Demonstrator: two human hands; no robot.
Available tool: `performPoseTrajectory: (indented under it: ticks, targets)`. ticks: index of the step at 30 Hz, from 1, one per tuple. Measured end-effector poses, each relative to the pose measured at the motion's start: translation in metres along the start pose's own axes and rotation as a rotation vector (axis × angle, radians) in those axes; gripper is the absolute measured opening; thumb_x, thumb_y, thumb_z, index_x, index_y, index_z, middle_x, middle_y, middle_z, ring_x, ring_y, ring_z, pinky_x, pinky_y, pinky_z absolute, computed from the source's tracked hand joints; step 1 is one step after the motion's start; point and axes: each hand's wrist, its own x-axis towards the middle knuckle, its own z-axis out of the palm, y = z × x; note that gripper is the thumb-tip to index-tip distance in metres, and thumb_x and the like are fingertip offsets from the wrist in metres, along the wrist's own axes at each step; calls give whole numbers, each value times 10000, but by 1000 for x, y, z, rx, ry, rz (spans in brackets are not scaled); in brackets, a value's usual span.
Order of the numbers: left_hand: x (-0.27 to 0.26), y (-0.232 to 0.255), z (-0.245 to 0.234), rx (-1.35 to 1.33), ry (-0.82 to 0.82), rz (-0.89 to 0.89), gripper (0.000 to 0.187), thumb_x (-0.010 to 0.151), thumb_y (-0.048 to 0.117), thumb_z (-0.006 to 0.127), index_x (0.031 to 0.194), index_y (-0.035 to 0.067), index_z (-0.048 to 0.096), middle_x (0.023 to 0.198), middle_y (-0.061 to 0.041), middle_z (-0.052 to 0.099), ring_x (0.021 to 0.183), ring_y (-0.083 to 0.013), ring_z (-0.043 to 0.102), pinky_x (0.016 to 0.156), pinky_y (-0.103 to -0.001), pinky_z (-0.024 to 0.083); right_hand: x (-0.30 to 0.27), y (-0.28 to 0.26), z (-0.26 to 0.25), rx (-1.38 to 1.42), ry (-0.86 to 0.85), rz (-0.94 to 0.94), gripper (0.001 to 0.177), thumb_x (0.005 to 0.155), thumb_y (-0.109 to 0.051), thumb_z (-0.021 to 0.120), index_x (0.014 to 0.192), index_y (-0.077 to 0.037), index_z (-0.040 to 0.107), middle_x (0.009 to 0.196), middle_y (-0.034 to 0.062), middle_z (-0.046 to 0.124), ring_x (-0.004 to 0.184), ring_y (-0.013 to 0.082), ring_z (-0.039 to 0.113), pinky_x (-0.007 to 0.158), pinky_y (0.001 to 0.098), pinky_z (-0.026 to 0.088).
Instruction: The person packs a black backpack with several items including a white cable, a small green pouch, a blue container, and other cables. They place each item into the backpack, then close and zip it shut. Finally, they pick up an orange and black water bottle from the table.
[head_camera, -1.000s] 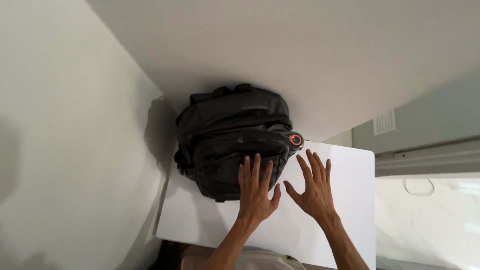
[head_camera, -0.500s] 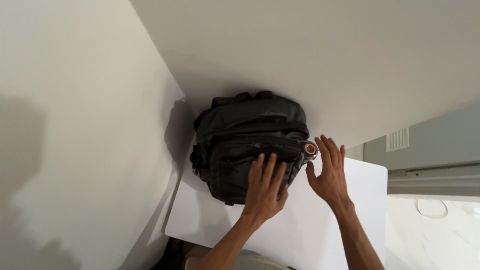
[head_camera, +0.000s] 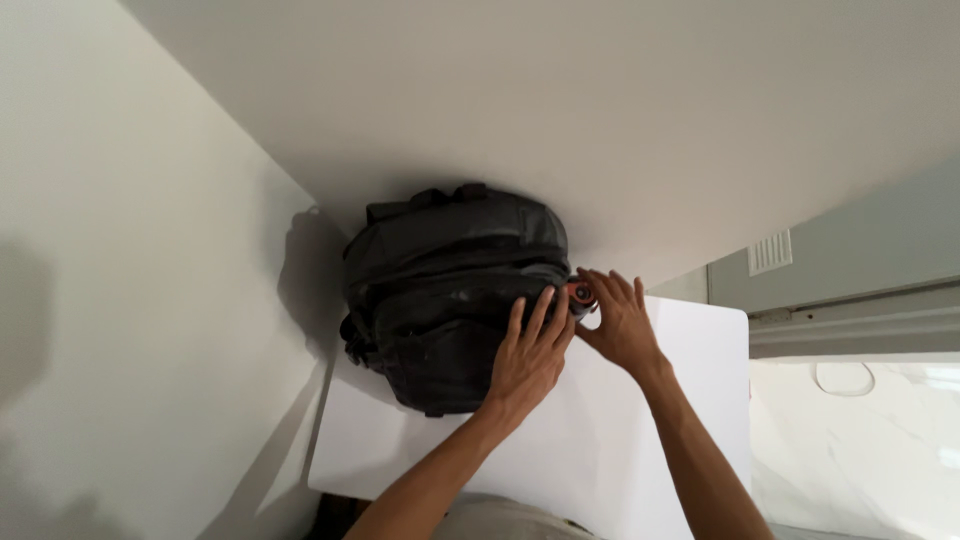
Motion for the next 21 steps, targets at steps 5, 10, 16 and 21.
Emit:
performPoseTrajectory:
  ticks: [5, 10, 16, 21]
  targets:
    - [-5, -7, 6, 52, 39, -68, 460, 955, 349, 653, 1366, 142, 643, 1617, -101, 401, 1533, -252, 295, 1236, -586, 187, 5, -1, 7, 91, 34, 32, 815, 749, -353, 887, 1445, -158, 512, 1326, 114, 653, 1396, 415, 450, 1180, 679, 244]
    - [-14, -21, 19, 62, 16, -114, 433, 972, 383, 620, 1352, 179, 655, 1597, -89, 442, 1516, -213, 313, 1232, -606, 170, 3, 0, 13, 148, -2, 100, 786, 715, -336, 900, 1397, -156, 552, 1265, 70, 688, 1409, 383, 469, 1203, 685, 214]
    - [-20, -29, 33, 88, 4, -114, 437, 1001, 429, 571, 1363, 199, 650, 1623, -74, 417, 1525, -194, 295, 1237, -608, 160, -4, 9, 21, 167, 34, 80, 775, 690, -349, 923, 1353, -130, 586, 1328, 70, 663, 1398, 380, 450, 1210, 652, 190]
    - [-21, -27, 37, 85, 10, -114, 434, 1006, 429, 569, 1356, 186, 653, 1624, -80, 403, 1538, -207, 274, 1233, -616, 163, -9, 9, 20, 183, 83, 83, 772, 678, -352, 918, 1340, -116, 599, 1341, 91, 650, 1395, 352, 470, 1232, 614, 198]
